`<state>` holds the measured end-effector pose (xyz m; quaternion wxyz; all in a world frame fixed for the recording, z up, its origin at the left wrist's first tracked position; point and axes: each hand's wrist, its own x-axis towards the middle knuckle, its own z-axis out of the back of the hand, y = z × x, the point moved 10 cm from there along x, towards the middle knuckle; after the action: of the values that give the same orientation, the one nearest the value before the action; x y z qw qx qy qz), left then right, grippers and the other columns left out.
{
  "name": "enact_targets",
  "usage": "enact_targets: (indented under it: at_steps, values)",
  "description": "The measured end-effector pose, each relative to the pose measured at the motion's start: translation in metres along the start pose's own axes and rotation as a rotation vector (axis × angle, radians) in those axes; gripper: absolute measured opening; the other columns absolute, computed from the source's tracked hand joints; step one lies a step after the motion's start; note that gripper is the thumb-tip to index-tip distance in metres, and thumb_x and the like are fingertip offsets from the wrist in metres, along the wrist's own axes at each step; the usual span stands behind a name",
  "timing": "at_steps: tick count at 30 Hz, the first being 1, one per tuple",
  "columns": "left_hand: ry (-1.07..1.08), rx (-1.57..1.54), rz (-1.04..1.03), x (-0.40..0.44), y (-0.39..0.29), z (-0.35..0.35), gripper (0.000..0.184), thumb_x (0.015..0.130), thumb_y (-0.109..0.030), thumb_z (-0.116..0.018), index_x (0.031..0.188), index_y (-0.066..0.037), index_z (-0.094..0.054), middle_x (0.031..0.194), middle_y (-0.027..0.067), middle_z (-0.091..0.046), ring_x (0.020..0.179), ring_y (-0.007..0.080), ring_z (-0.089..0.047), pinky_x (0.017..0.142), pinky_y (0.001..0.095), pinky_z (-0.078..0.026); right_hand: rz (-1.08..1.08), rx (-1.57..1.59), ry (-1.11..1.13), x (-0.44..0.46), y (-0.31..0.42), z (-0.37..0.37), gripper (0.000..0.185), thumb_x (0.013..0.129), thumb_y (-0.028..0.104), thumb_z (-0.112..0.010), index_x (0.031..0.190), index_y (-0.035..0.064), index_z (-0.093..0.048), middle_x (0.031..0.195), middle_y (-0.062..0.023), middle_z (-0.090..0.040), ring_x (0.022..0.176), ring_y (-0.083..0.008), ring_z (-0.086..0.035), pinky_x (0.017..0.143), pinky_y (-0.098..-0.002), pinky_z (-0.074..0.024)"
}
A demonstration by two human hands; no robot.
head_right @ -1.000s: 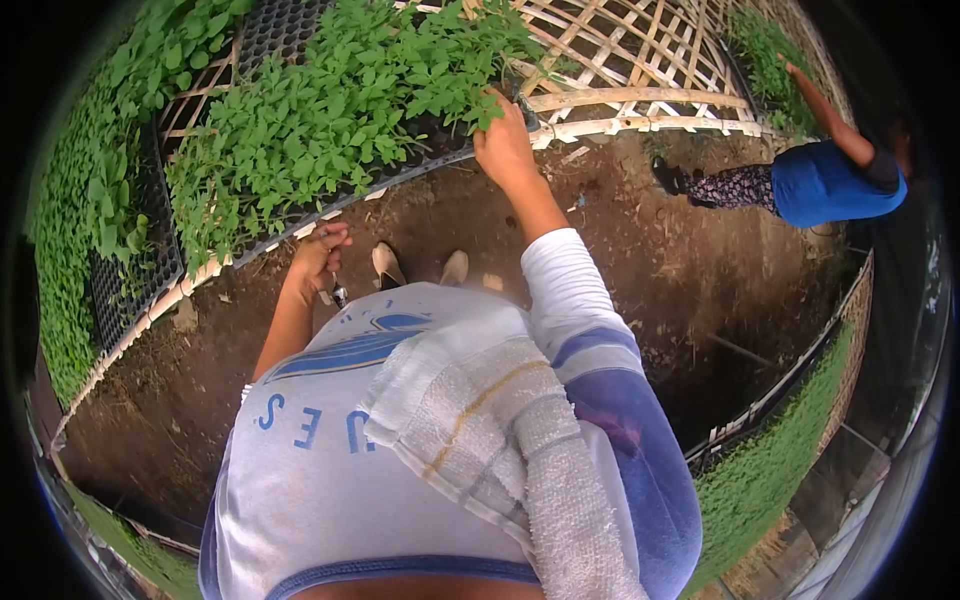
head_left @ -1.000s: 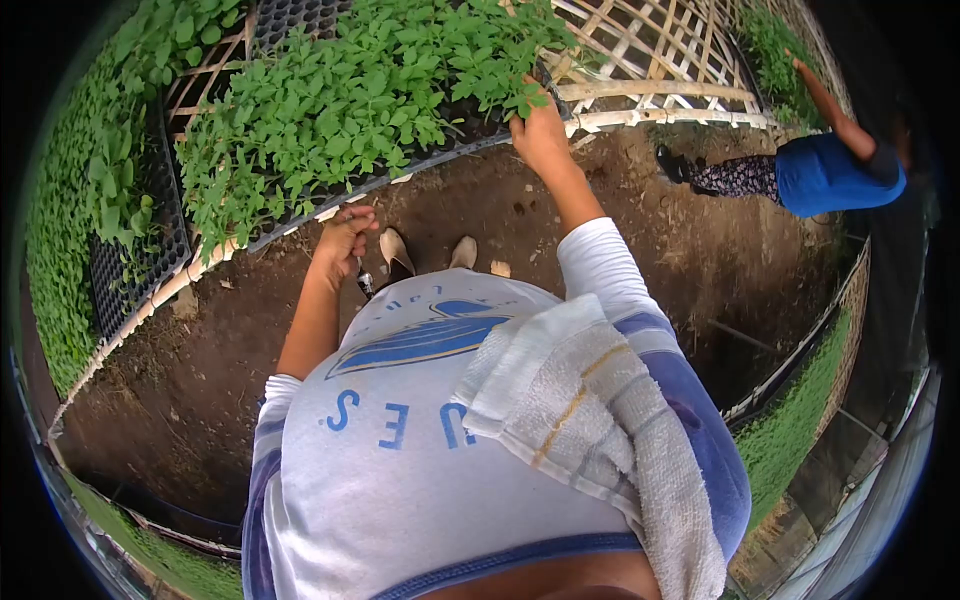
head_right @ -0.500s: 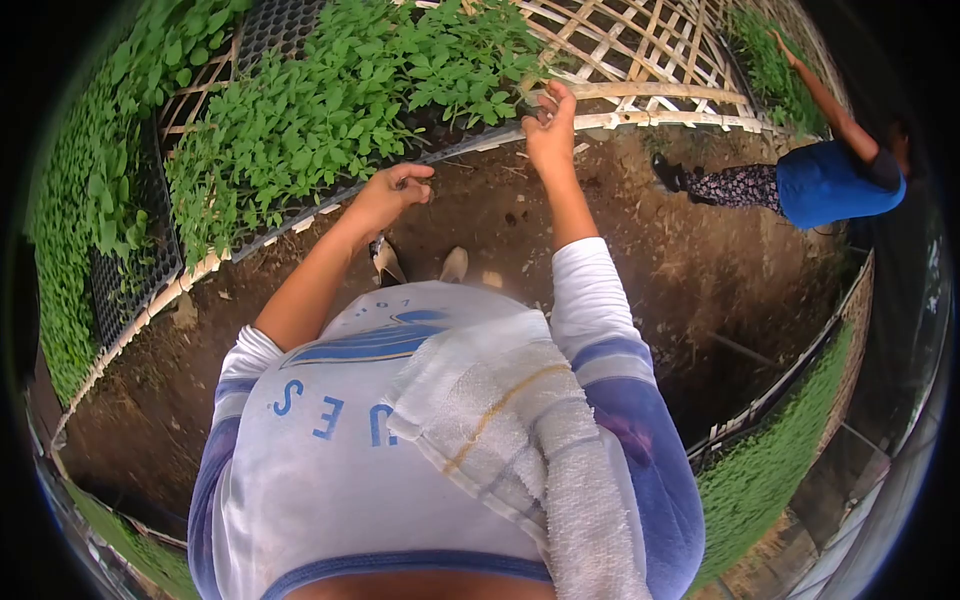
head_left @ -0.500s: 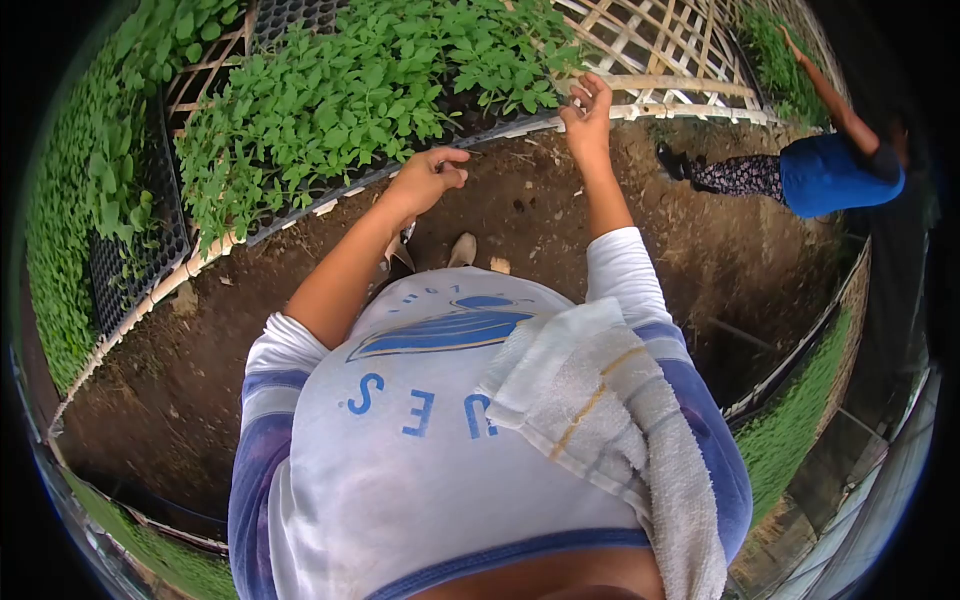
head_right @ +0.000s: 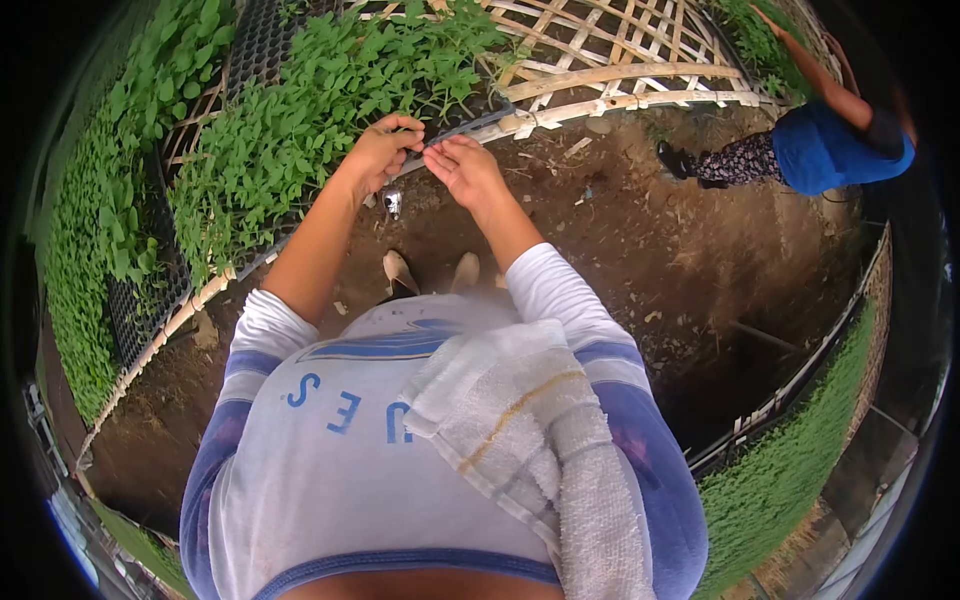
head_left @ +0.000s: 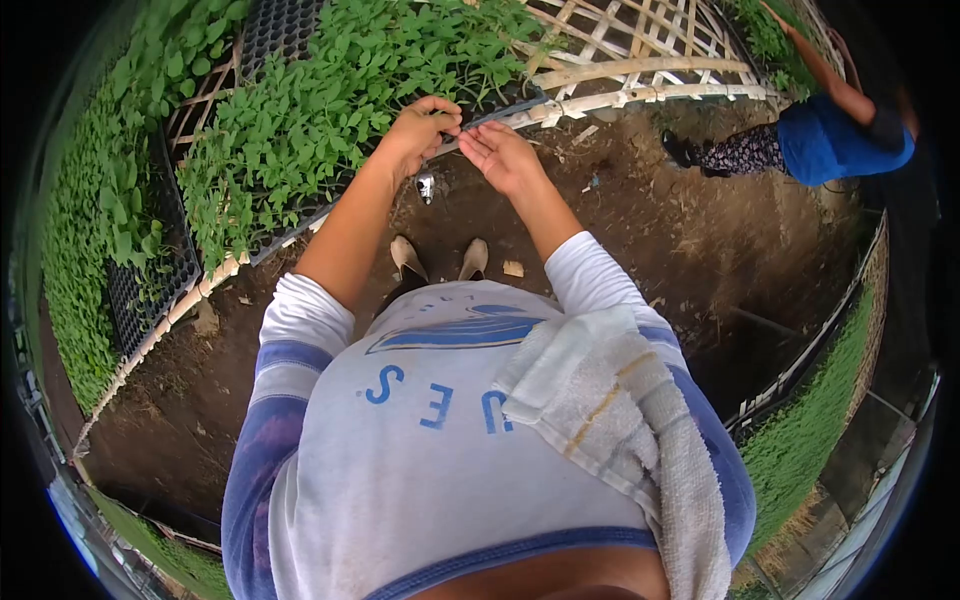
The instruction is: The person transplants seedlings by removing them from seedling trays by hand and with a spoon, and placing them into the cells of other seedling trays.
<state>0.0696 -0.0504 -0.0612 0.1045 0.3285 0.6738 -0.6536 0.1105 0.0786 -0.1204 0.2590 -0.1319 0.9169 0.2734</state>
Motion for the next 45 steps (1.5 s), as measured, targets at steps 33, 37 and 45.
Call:
enact_targets:
  at_steps: [33, 37, 45]
  values:
    - [-0.297, 0.72, -0.388, 0.012, -0.051, 0.01, 0.027, 0.08, -0.012, -0.071, 0.105, -0.001, -0.07, 0.083, 0.0157, -0.071, 0.075, 0.0286, -0.07, 0.073, 0.0386, -0.054, 0.115, -0.116, -0.147, 0.015, 0.008, -0.002, 0.024, 0.086, 0.001, -0.071, 0.091, 0.0122, -0.05, 0.089, -0.0015, -0.057, 0.08, -0.0142, -0.055, 0.076, -0.0304, -0.051]
    - [-0.239, 0.794, -0.306, 0.022, -0.052, 0.004, 0.024, 0.079, -0.014, -0.074, 0.099, -0.001, -0.071, 0.087, 0.0172, -0.071, 0.084, 0.0328, -0.069, 0.078, 0.0391, -0.053, 0.185, -0.119, -0.117, 0.015, 0.011, -0.001, 0.024, 0.085, 0.0, -0.07, 0.085, 0.0129, -0.05, 0.082, 0.0002, -0.058, 0.075, -0.0117, -0.056, 0.071, -0.0274, -0.0505]
    - [-0.179, 0.667, -0.191, 0.013, -0.053, 0.003, 0.014, 0.087, -0.011, -0.069, 0.095, -0.001, -0.066, 0.077, 0.0113, -0.068, 0.06, 0.0196, -0.067, 0.063, 0.0355, -0.051, 0.232, -0.19, -0.118, 0.013, 0.015, 0.001, 0.024, 0.084, 0.0, -0.071, 0.081, 0.0133, -0.051, 0.082, 0.0007, -0.059, 0.074, -0.0106, -0.058, 0.067, -0.0254, -0.0497]
